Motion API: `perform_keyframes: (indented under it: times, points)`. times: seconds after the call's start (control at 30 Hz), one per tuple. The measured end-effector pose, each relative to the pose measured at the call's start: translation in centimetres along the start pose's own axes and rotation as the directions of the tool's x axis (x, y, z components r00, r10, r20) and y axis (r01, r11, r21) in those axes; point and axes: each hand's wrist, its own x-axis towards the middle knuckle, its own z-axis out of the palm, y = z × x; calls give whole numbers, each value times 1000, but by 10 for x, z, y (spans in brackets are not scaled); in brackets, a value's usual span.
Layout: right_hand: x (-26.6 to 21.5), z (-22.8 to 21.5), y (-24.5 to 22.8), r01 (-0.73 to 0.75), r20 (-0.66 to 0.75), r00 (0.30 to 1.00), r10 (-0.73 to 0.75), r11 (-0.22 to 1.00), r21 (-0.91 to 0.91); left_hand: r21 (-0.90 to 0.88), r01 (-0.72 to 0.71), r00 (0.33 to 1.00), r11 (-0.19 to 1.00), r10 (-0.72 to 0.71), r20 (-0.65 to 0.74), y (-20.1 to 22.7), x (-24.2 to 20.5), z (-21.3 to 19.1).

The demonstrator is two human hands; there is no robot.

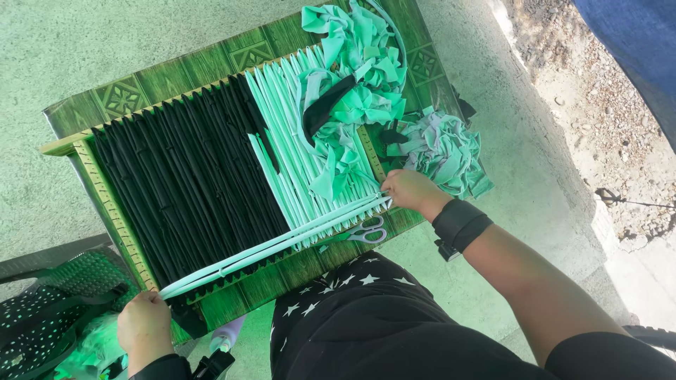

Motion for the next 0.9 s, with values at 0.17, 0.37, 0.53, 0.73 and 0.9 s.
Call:
perform_keyframes:
  times: [0.17, 0.37, 0.53, 0.73, 0.9]
  points:
    - [23, -25, -43, -42, 18, 999, 42, 999, -21, 2, 44, 998, 999, -44, 49, 4, -6, -2]
    - [72, 23, -54, 23, -58, 998, -24, 1000, -16, -3, 51, 997, 999, -51, 53, 24, -25, -34]
    - [101, -2, -156, 68, 109, 990, -94, 971, 229, -304, -364, 929, 881, 318, -190, 90, -57, -106]
    - [115, 9, -179, 412, 118, 879, -462, 860, 301, -749, -273, 660, 603, 684, 310, 185, -54, -103]
    - [104, 0, -193, 366, 96, 897, -432, 846, 388, -829, -236, 582, 507, 757, 297, 255, -54, -88]
